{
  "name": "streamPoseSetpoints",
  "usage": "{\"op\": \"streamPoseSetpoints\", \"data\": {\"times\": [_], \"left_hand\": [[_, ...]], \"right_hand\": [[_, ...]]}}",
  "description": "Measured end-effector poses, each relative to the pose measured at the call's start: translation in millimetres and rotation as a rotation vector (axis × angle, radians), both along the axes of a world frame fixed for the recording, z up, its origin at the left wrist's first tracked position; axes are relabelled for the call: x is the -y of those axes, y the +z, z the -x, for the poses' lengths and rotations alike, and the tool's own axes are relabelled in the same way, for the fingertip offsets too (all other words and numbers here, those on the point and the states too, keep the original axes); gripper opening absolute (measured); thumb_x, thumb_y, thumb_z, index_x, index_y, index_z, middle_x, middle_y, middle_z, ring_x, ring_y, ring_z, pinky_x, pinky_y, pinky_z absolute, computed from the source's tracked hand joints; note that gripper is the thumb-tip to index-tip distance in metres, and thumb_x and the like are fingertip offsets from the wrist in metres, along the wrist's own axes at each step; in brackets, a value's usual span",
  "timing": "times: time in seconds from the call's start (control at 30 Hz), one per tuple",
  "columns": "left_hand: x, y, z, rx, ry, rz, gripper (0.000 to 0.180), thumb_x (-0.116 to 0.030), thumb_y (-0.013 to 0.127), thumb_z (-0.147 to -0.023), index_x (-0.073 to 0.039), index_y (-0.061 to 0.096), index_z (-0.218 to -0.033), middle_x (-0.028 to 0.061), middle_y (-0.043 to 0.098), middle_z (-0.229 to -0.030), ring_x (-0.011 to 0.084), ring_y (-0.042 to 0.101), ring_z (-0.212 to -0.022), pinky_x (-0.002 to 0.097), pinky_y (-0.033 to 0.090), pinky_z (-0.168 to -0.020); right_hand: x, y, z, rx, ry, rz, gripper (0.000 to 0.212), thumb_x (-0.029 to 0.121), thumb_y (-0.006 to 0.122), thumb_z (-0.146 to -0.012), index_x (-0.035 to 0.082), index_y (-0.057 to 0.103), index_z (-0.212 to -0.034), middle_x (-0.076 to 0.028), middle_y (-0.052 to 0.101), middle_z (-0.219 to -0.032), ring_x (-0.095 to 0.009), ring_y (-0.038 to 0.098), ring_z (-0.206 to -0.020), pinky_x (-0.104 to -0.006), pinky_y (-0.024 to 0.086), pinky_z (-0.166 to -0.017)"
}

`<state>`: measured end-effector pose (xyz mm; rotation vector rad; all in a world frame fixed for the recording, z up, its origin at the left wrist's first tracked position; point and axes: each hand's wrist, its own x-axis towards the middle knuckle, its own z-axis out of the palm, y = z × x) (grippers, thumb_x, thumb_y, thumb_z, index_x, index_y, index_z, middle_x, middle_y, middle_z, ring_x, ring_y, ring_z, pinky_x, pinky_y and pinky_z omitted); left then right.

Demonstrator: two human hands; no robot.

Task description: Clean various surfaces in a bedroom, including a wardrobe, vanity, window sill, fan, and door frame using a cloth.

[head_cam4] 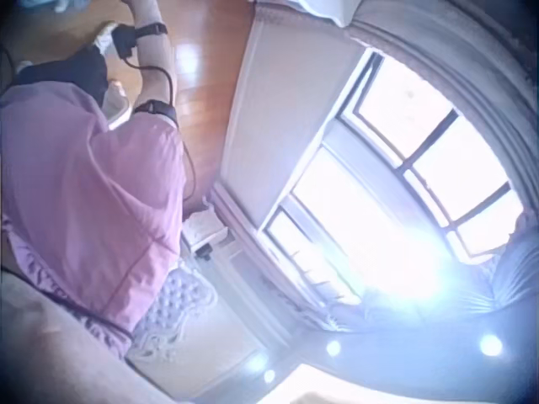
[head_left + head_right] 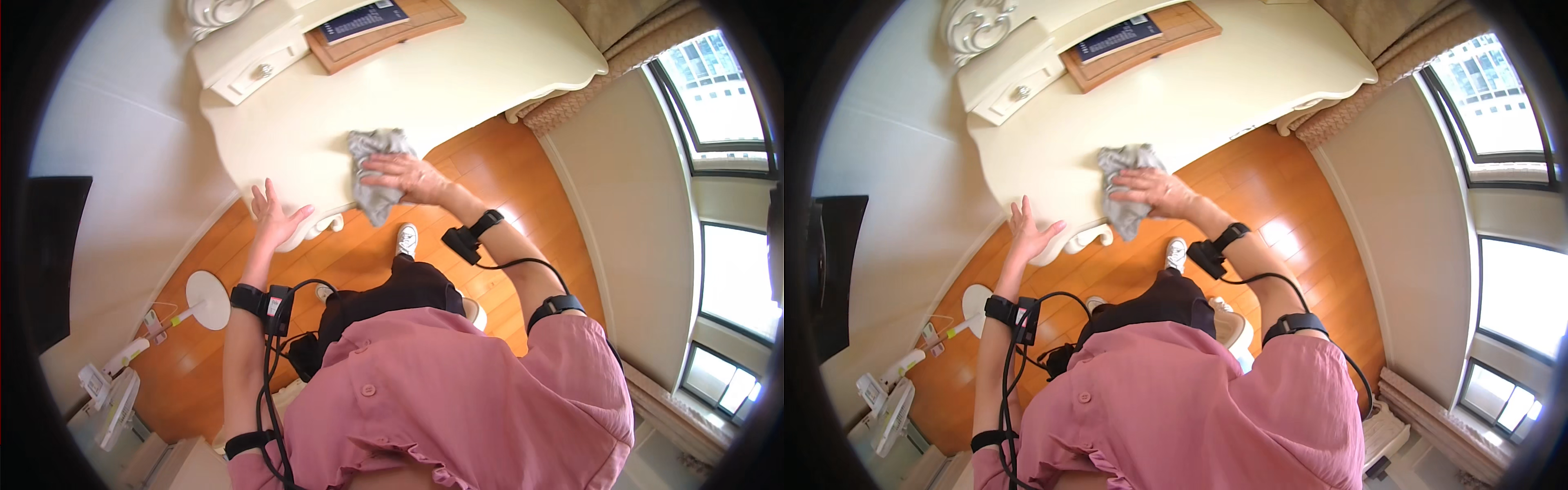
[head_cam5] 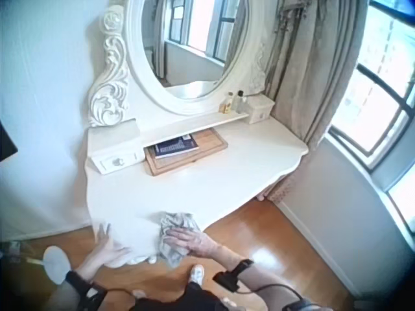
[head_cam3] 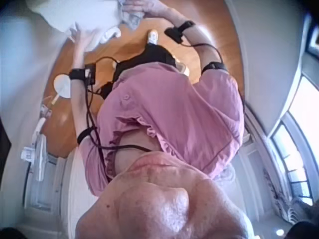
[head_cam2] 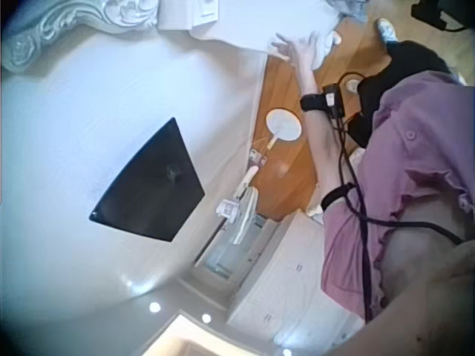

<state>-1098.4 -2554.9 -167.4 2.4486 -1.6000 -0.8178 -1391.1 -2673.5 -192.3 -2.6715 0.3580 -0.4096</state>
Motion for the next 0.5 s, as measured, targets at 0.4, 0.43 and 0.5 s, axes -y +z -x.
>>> {"op": "streamPoseSetpoints", "data": {"times": [0.4,0.43,0.5], "left_hand": [[28,-12,40,0.133,0.06,-0.236,0.132,-0.046,0.08,-0.053,-0.006,-0.013,-0.138,0.0311,-0.02,-0.138,0.054,-0.012,-0.126,0.0714,0.012,-0.092],[31,-12,39,0.168,0.061,-0.243,0.13,-0.044,0.08,-0.053,-0.005,-0.011,-0.138,0.0326,-0.015,-0.139,0.0542,-0.01,-0.126,0.0692,0.013,-0.094],[29,-21,32,0.2,0.059,-0.239,0.129,-0.041,0.081,-0.054,-0.005,-0.009,-0.139,0.0341,-0.01,-0.139,0.0544,-0.007,-0.127,0.0669,0.014,-0.096]], "right_hand": [[158,4,182,-0.21,-0.371,0.116,0.091,0.006,0.078,-0.05,0.026,0.036,-0.129,0.0,0.03,-0.139,-0.022,0.028,-0.129,-0.0353,0.027,-0.106],[157,3,180,-0.191,-0.404,0.112,0.089,0.004,0.077,-0.05,0.026,0.038,-0.127,0.0,0.032,-0.138,-0.023,0.028,-0.129,-0.0368,0.026,-0.106],[150,-1,175,-0.152,-0.472,0.123,0.087,0.002,0.075,-0.05,0.025,0.039,-0.127,-0.001,0.032,-0.138,-0.024,0.029,-0.128,-0.0379,0.026,-0.105]]}}
